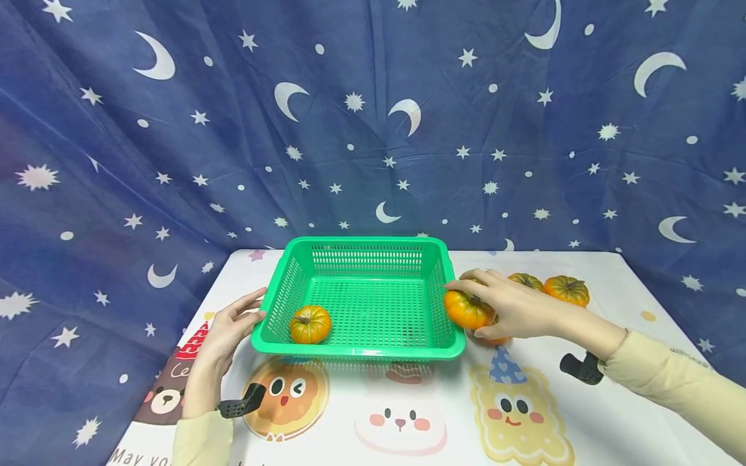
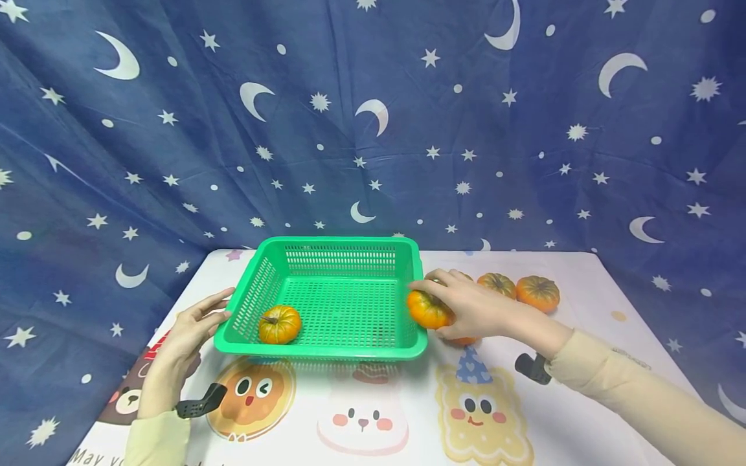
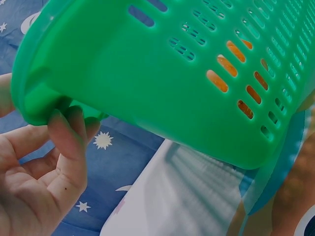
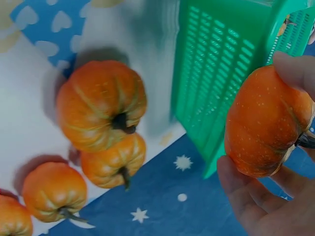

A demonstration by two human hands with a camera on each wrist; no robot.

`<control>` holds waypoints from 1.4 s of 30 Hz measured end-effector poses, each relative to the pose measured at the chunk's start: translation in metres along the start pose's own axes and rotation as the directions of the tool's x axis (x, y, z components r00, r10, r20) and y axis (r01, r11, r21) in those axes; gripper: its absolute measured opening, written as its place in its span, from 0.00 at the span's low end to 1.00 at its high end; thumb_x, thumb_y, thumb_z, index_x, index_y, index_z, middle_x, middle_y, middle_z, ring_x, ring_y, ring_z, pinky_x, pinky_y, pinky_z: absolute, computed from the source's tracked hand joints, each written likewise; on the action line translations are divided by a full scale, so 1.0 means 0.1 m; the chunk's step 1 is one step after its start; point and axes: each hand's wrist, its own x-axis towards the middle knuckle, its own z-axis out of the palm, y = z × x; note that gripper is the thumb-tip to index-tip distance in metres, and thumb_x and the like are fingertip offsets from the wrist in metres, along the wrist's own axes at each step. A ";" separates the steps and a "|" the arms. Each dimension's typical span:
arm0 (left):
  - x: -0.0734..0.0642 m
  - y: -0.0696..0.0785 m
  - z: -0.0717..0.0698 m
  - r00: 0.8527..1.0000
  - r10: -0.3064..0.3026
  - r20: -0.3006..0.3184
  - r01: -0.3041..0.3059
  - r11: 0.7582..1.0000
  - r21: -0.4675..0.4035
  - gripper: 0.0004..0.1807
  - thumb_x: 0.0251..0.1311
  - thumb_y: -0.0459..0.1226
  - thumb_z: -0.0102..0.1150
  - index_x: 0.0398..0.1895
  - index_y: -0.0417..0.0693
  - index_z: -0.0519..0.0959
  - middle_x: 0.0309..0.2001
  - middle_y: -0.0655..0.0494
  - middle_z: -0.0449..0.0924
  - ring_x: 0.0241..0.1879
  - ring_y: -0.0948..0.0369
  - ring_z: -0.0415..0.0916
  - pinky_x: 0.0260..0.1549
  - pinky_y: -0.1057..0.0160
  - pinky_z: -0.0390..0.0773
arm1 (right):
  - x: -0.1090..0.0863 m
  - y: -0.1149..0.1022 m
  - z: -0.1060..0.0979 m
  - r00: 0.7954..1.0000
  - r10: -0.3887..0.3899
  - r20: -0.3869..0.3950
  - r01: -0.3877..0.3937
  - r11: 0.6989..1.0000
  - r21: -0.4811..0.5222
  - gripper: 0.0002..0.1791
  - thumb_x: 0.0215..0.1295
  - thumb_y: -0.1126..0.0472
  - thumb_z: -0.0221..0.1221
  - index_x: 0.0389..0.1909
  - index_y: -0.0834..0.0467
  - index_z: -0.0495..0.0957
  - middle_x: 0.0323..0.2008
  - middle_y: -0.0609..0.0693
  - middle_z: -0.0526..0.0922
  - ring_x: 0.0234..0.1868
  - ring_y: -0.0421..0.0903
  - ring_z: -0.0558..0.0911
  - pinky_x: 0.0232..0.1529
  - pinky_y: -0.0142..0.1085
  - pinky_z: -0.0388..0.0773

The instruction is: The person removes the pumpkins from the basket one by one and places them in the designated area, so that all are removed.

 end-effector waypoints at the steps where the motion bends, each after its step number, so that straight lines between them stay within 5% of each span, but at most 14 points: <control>1: 0.00 0.00 0.00 1.000 0.000 -0.001 0.000 1.000 0.001 0.30 0.65 0.36 0.53 0.71 0.50 0.63 0.61 0.46 0.67 0.41 0.76 0.74 0.43 0.75 0.75 | -0.02 0.01 0.00 1.000 0.008 -0.004 -0.008 1.000 -0.001 0.43 0.46 0.57 0.71 0.66 0.46 0.66 0.59 0.50 0.71 0.56 0.49 0.73 0.49 0.46 0.77; 8: 0.00 -0.01 -0.02 1.000 0.000 0.003 0.000 1.000 0.010 0.30 0.65 0.37 0.53 0.71 0.50 0.63 0.62 0.46 0.66 0.41 0.76 0.73 0.43 0.76 0.74 | -0.18 0.09 0.01 0.998 0.058 -0.021 -0.058 0.998 0.006 0.44 0.43 0.57 0.71 0.66 0.49 0.67 0.63 0.49 0.70 0.59 0.53 0.72 0.57 0.54 0.71; 33: 0.01 -0.01 -0.01 1.000 -0.002 0.012 0.002 1.000 0.000 0.30 0.66 0.37 0.53 0.72 0.50 0.62 0.60 0.48 0.68 0.41 0.77 0.74 0.43 0.76 0.74 | -0.62 0.53 0.28 0.980 0.140 -0.142 -0.145 0.989 -0.024 0.45 0.40 0.58 0.75 0.64 0.54 0.69 0.57 0.56 0.73 0.55 0.60 0.75 0.50 0.58 0.76; 42: 0.01 -0.02 -0.01 1.000 0.014 0.021 -0.014 1.000 -0.019 0.30 0.65 0.37 0.54 0.71 0.48 0.63 0.49 0.66 0.73 0.42 0.76 0.76 0.44 0.76 0.76 | -0.74 0.64 0.33 0.973 0.183 -0.145 -0.185 0.983 -0.005 0.44 0.41 0.58 0.74 0.65 0.53 0.69 0.57 0.58 0.74 0.57 0.61 0.73 0.51 0.62 0.72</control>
